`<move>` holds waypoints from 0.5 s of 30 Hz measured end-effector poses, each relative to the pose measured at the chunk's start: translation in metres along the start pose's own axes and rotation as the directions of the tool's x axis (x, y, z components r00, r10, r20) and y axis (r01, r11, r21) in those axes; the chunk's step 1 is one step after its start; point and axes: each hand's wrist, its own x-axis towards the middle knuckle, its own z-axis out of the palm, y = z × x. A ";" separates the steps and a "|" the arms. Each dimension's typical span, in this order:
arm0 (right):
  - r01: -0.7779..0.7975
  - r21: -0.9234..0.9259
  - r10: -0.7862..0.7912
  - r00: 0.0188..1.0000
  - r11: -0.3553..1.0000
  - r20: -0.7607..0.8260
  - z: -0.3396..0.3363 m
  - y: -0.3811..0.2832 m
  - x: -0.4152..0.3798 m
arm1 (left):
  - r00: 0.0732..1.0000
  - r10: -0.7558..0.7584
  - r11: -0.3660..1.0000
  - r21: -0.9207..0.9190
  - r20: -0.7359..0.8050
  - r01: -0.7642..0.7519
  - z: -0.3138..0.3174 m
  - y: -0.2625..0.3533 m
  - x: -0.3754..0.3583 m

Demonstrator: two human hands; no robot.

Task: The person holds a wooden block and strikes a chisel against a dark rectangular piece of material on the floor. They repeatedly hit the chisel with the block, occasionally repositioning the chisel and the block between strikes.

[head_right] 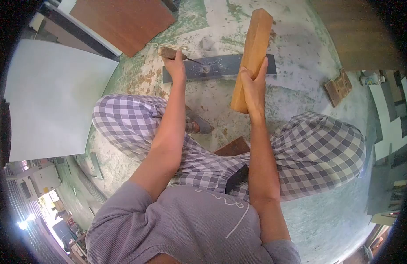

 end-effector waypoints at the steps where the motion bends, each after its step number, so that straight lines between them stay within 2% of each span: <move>1: -0.002 -0.025 0.002 1.000 1.000 -0.007 0.000 0.001 0.000 | 1.000 -0.003 0.994 0.105 0.024 0.001 0.002 0.000 -0.005; 8: -0.053 -0.052 0.054 0.998 0.997 0.024 0.003 0.001 0.001 | 0.988 0.004 0.988 0.152 0.152 -0.028 0.014 -0.017 -0.017; 11: -0.001 -0.089 0.004 1.000 0.996 0.027 0.005 -0.003 -0.002 | 0.975 0.018 0.983 0.175 0.224 -0.058 0.018 -0.024 -0.015; 14: 0.012 -0.041 -0.010 0.998 0.999 0.058 0.007 -0.009 -0.005 | 0.948 0.056 0.981 0.160 0.313 -0.111 0.020 -0.020 -0.019; 15: 0.073 -0.076 -0.070 0.997 0.994 0.043 0.008 -0.010 -0.006 | 0.949 0.053 0.980 0.164 0.312 -0.109 0.021 -0.024 -0.018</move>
